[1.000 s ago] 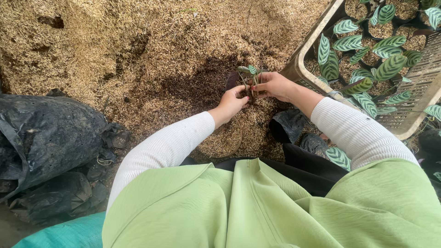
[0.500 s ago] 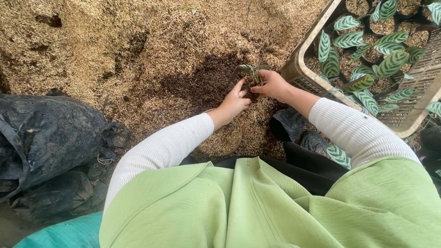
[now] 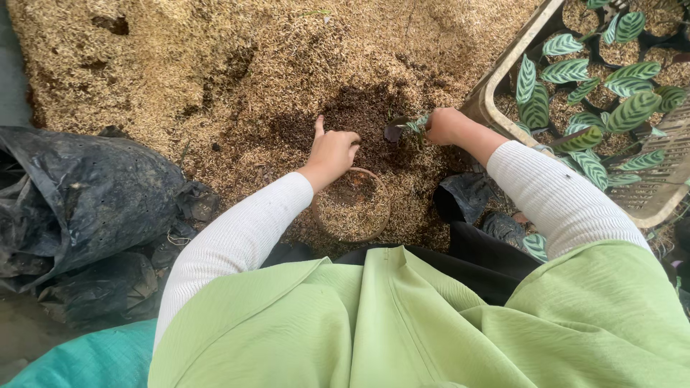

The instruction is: The person removes a small plant from a black plastic bag, places it into a terracotta pot, and fills the pot with wood shavings. The person then places the potted plant into a crate with other similar plants.

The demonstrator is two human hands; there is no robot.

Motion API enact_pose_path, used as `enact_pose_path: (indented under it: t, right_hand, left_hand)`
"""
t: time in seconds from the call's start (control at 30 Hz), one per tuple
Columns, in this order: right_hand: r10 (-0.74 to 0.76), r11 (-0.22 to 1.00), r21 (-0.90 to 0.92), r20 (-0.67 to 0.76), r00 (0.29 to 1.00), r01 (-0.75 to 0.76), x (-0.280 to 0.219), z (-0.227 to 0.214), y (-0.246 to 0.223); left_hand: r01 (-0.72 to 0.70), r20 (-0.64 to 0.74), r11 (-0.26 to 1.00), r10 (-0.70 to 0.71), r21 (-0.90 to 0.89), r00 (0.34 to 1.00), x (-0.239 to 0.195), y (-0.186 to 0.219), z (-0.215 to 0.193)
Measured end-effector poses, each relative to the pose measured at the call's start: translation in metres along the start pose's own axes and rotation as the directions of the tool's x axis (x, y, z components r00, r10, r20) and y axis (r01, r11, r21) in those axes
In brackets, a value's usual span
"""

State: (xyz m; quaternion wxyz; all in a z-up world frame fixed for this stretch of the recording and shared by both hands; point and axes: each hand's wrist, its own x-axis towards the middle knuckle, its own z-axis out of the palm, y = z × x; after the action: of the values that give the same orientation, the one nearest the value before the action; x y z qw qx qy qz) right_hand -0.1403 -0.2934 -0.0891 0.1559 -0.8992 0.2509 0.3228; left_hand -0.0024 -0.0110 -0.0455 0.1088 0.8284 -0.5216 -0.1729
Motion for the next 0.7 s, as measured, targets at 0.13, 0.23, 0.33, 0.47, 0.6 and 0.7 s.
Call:
enact_pose_path:
  t: [0.13,0.23,0.33,0.47,0.6,0.7]
  right_hand:
    - [-0.051,0.999,0.001,-0.268,0.962,0.053,-0.031,-0.015,-0.014]
    - [-0.108,0.994,-0.038,-0.448,0.887,0.102,-0.053,-0.029,-0.025]
    - [-0.181,0.978,-0.020,-0.559,0.809,0.206,-0.062,-0.044,-0.034]
    - [-0.229,0.953,-0.283,-0.444,0.866,0.107,-0.059,-0.049,-0.041]
    - [-0.459,0.885,-0.317,-0.474,0.751,0.341,-0.050,-0.039,-0.034]
    - [-0.355,0.917,-0.290,-0.287,0.890,0.273,-0.037,-0.020,-0.021]
  left_hand:
    - [-0.152,-0.080,0.959,0.175,0.241,0.981,-0.021,-0.033,-0.016]
    - [-0.141,-0.194,0.925,0.220,0.353,0.956,-0.037,-0.058,-0.031]
    - [0.011,-0.067,0.891,0.022,0.453,0.998,-0.053,-0.078,-0.057]
    - [0.167,-0.198,0.831,-0.070,0.531,0.978,-0.093,-0.119,-0.101]
    - [0.423,-0.264,0.899,-0.383,0.114,0.885,-0.176,-0.184,-0.118]
    - [0.606,-0.043,0.790,-0.611,-0.093,0.791,-0.262,-0.232,-0.103]
